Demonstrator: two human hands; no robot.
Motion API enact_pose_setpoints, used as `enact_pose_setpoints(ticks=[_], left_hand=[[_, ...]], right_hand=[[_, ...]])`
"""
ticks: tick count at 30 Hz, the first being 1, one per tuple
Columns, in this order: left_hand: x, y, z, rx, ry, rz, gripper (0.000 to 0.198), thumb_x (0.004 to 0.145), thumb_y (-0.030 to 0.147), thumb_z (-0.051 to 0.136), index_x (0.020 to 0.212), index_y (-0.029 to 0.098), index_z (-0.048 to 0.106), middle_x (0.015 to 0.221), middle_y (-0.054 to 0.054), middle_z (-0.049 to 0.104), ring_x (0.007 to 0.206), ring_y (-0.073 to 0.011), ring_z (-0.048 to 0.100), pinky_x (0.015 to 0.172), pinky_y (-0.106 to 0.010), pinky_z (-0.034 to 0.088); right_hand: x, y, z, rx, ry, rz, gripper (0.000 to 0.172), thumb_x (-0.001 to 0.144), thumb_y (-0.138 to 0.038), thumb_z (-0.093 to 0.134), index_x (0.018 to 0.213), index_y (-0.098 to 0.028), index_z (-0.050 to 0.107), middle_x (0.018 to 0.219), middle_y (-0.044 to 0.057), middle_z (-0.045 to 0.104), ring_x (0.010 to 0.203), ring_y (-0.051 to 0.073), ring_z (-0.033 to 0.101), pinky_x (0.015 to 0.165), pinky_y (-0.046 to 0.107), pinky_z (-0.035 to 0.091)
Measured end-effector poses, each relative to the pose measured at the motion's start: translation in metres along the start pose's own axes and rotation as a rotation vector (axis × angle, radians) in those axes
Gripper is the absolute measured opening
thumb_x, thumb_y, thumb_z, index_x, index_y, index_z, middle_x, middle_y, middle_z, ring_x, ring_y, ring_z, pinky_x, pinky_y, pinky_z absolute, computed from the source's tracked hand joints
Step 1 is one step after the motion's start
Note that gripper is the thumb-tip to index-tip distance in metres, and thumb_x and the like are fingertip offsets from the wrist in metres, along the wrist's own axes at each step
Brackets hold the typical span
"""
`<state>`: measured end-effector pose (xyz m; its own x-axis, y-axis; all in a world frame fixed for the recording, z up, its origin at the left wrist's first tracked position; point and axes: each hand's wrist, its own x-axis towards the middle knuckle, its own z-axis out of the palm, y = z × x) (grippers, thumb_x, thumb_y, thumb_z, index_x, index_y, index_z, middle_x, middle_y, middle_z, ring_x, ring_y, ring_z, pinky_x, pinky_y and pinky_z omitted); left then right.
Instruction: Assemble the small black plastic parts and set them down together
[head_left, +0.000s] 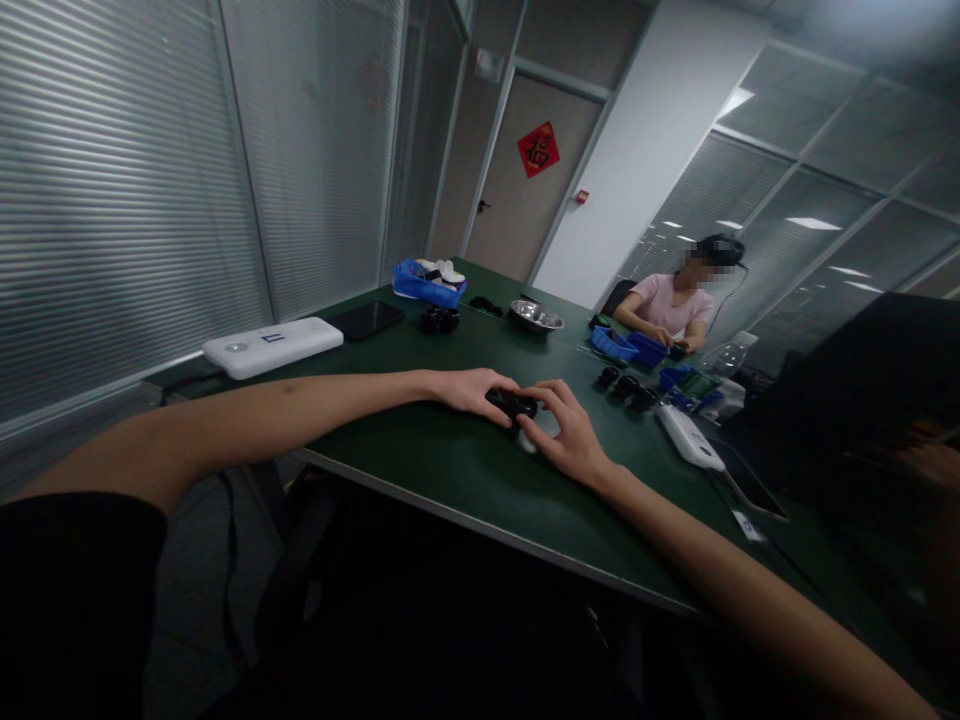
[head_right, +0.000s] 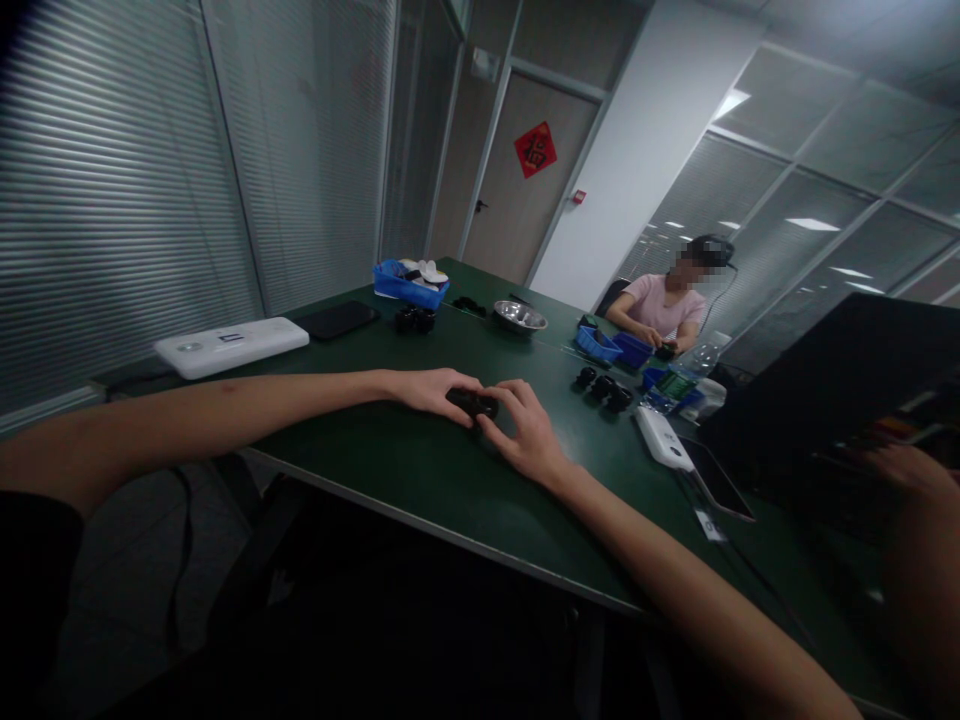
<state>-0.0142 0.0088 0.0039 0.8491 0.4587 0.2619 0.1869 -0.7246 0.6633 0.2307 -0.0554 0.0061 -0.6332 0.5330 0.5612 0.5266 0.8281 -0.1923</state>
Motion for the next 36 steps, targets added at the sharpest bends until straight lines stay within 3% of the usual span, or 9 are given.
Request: enact_pose_setpoints(ticks=[5,13,20,27,36], left_hand=[[0.0004,-0.0003,0.0003,0.048,0.009,-0.001,0.049,0.084,0.044,0.077,0.122,0.014,0.066,0.117,-0.008,0.070,0.108,-0.0230,0.064,0.092,-0.030,0.046],[-0.0011,0.0030,0.0001,0.003,-0.003,0.014,0.051,0.085,0.042,0.076,0.126,0.015,0.063,0.122,-0.009,0.068,0.113,-0.0231,0.063,0.096,-0.031,0.046],[-0.0002,0.0035,0.0002,0.037,0.004,-0.001,0.049,0.085,0.045,0.076,0.121,0.014,0.066,0.117,-0.008,0.070,0.108,-0.0225,0.064,0.090,-0.029,0.046],[-0.0015,0.0044,-0.0005,0.012,-0.009,-0.002,0.050,0.086,0.043,0.075,0.126,0.015,0.063,0.121,-0.009,0.069,0.112,-0.0228,0.064,0.095,-0.031,0.046],[0.0000,0.0007,-0.0001,0.045,-0.004,-0.011,0.050,0.085,0.046,0.076,0.123,0.015,0.064,0.118,-0.008,0.069,0.108,-0.0224,0.064,0.092,-0.030,0.046]], right_hand=[[0.0004,-0.0025,-0.0014,0.050,-0.028,-0.060,0.032,0.100,-0.026,0.056,0.133,-0.028,0.057,0.126,0.010,0.059,0.117,0.028,0.059,0.099,0.048,0.053],[-0.0009,0.0028,0.0002,-0.002,-0.012,-0.020,0.035,0.099,-0.033,0.062,0.133,-0.028,0.058,0.123,0.011,0.058,0.113,0.029,0.059,0.096,0.049,0.054],[0.0004,-0.0041,-0.0014,0.065,-0.036,-0.071,0.034,0.100,-0.025,0.055,0.134,-0.029,0.055,0.130,0.010,0.058,0.120,0.029,0.058,0.103,0.050,0.052],[0.0004,-0.0004,-0.0004,0.001,-0.005,-0.006,0.030,0.100,-0.031,0.060,0.130,-0.027,0.058,0.120,0.010,0.057,0.110,0.028,0.059,0.095,0.048,0.054],[0.0006,-0.0014,-0.0010,0.028,-0.012,-0.041,0.030,0.101,-0.029,0.057,0.131,-0.028,0.057,0.125,0.010,0.058,0.115,0.028,0.058,0.098,0.048,0.053]])
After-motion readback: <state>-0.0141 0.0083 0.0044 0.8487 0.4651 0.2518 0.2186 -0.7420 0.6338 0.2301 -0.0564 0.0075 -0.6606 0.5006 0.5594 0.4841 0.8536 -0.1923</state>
